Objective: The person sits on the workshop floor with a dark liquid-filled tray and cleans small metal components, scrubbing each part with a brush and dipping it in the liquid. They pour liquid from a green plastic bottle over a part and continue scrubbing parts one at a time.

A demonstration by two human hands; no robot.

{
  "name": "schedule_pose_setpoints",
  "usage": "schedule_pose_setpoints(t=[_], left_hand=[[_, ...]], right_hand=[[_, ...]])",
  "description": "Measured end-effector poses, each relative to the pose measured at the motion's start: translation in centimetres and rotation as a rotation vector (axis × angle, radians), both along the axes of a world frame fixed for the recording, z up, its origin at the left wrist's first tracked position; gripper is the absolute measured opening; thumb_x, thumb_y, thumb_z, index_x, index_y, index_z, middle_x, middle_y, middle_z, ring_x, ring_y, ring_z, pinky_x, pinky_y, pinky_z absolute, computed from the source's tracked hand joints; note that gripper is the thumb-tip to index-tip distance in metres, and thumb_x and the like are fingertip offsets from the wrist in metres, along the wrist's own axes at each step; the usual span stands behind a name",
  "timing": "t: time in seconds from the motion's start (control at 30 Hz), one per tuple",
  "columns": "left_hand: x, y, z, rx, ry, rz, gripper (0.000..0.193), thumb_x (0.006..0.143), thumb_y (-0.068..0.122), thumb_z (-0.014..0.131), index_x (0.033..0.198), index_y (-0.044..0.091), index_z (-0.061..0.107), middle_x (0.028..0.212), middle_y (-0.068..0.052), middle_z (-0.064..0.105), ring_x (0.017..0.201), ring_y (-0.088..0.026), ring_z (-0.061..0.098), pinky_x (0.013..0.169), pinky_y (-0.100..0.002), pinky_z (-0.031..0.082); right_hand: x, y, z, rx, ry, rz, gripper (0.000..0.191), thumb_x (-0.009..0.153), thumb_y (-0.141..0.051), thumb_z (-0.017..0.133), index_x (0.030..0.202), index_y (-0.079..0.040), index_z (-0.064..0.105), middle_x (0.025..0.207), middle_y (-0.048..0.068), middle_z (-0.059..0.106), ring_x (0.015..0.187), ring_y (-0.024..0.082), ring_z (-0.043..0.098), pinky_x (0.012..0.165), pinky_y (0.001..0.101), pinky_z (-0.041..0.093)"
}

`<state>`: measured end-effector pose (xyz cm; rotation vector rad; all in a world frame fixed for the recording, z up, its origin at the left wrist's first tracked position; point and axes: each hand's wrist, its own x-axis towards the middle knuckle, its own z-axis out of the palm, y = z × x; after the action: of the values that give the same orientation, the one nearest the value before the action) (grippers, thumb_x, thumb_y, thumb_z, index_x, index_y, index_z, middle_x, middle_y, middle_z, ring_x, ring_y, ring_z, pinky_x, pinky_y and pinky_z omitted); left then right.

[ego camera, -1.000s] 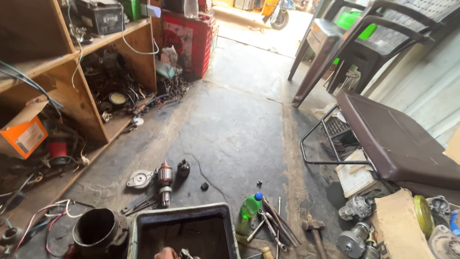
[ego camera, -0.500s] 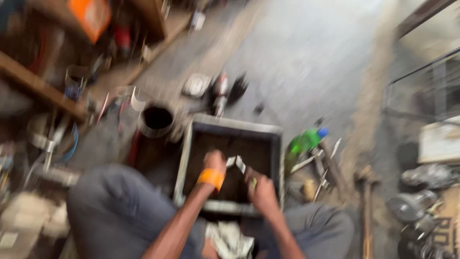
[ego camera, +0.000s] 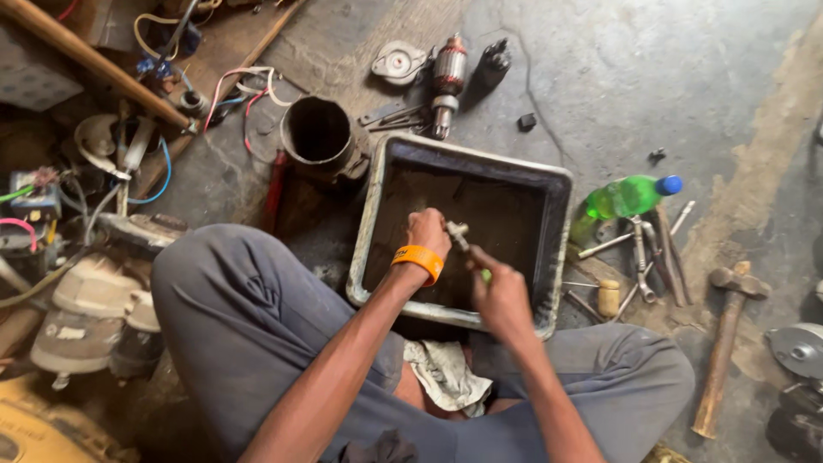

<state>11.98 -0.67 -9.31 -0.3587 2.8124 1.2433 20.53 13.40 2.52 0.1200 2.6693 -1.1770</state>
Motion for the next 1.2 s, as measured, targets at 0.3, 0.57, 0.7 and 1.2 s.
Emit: schedule_pose_setpoints(t=[0.3, 0.57, 0.7, 1.2], left_hand=[[1.5, -0.6, 5.3, -0.017, -0.129, -0.041, 0.007, 0.081, 0.008, 0.073, 0.086, 0.005, 0.076, 0.090, -0.024, 0.072, 0.090, -0.044, 0.071, 0.080, -0.050, 0.058], [1.8, -0.8, 6.2, 0.020, 0.005, -0.045, 0.009, 0.081, 0.008, 0.074, 0.088, 0.008, 0.079, 0.089, -0.022, 0.073, 0.088, -0.043, 0.071, 0.081, -0.050, 0.058], [1.0, -0.8, 5.3, 0.106, 0.024, -0.022, 0.006, 0.080, 0.010, 0.076, 0.081, 0.007, 0.081, 0.082, -0.021, 0.073, 0.082, -0.038, 0.073, 0.080, -0.046, 0.060], [1.2, -1.5, 6.8, 0.073, -0.056, -0.086, 0.016, 0.061, 0.007, 0.090, 0.074, 0.007, 0.080, 0.081, -0.018, 0.075, 0.080, -0.034, 0.074, 0.079, -0.040, 0.061]], right_hand=[[0.2, -0.5, 1.5, 0.047, 0.120, 0.034, 0.036, 0.095, -0.014, 0.060, 0.129, -0.008, 0.069, 0.101, 0.028, 0.070, 0.095, 0.047, 0.067, 0.077, 0.0487, 0.054], [-0.9, 1.9, 2.1, 0.204, 0.171, 0.062, 0.034, 0.094, -0.022, 0.069, 0.126, -0.015, 0.073, 0.099, 0.023, 0.070, 0.090, 0.042, 0.068, 0.077, 0.0501, 0.051], [-0.9, 3.4, 1.6, 0.218, 0.226, 0.011, 0.037, 0.093, -0.015, 0.067, 0.130, -0.013, 0.071, 0.102, 0.021, 0.072, 0.094, 0.043, 0.067, 0.078, 0.0492, 0.051], [-0.1, 2.9, 3.3, 0.222, 0.133, 0.117, 0.032, 0.093, -0.019, 0.064, 0.123, -0.013, 0.074, 0.096, 0.023, 0.072, 0.089, 0.043, 0.069, 0.073, 0.0498, 0.051]])
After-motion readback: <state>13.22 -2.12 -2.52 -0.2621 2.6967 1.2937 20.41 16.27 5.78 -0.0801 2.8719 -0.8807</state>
